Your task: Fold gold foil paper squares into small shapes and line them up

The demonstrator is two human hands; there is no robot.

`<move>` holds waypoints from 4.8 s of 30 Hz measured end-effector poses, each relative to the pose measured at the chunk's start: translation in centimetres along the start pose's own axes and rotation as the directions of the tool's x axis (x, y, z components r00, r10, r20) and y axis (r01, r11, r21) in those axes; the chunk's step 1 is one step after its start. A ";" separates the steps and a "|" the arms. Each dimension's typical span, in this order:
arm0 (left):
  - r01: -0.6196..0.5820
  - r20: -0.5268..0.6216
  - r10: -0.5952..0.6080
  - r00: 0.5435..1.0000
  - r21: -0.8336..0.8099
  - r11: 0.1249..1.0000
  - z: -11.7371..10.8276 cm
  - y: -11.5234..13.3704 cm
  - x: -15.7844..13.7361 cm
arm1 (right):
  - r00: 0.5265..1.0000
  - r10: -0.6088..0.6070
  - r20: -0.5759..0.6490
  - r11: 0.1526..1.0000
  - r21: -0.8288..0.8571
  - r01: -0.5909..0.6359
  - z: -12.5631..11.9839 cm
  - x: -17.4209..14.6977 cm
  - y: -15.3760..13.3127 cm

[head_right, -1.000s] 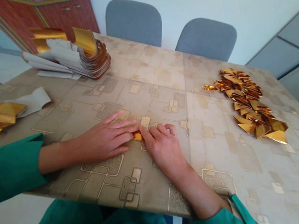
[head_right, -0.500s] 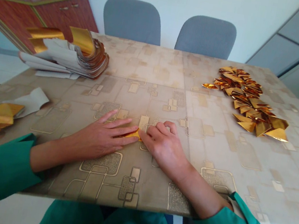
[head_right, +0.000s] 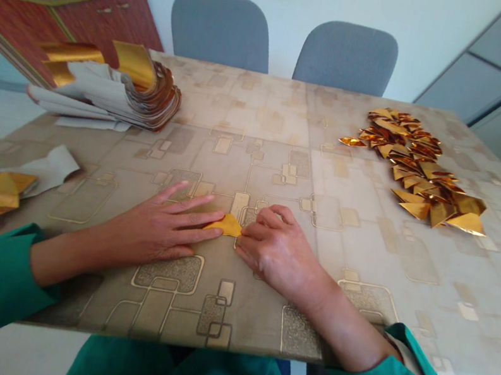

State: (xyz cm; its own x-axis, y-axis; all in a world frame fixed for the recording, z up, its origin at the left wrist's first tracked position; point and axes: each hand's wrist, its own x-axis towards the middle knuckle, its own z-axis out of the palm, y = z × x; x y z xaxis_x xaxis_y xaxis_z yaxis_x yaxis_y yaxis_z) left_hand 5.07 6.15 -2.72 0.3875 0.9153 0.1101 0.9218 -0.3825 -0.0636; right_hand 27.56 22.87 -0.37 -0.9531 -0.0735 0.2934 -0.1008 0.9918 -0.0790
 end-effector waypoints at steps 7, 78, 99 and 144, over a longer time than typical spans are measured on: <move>0.020 -0.029 -0.021 0.999 -0.017 1.000 0.0 -0.1 -1.7 | 0.999 0.012 0.040 0.998 0.056 -0.014 0.0 0.1 0.1; -0.095 0.005 -0.751 0.660 -0.991 -0.090 1.4 2.4 6.8 | 0.831 0.518 -0.204 0.758 0.559 -0.335 2.5 3.4 -0.9; -0.059 -0.002 -0.769 0.640 -0.997 -0.047 1.6 2.9 6.9 | 0.840 0.465 -0.281 0.873 0.301 -0.383 3.0 3.0 -1.3; 0.076 0.082 -0.826 0.557 -0.996 -0.047 0.8 2.6 8.0 | 0.802 0.378 -0.462 0.925 0.156 -0.346 3.7 3.2 -0.2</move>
State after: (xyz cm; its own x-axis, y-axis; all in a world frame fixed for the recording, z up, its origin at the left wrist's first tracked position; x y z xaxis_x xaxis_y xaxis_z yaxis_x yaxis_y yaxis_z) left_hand 10.55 12.55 -2.84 -0.5469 0.8366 0.0325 0.0018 -0.0376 0.9993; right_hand 23.46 22.06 -2.94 -0.6708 0.3645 0.6459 0.1923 0.9266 -0.3232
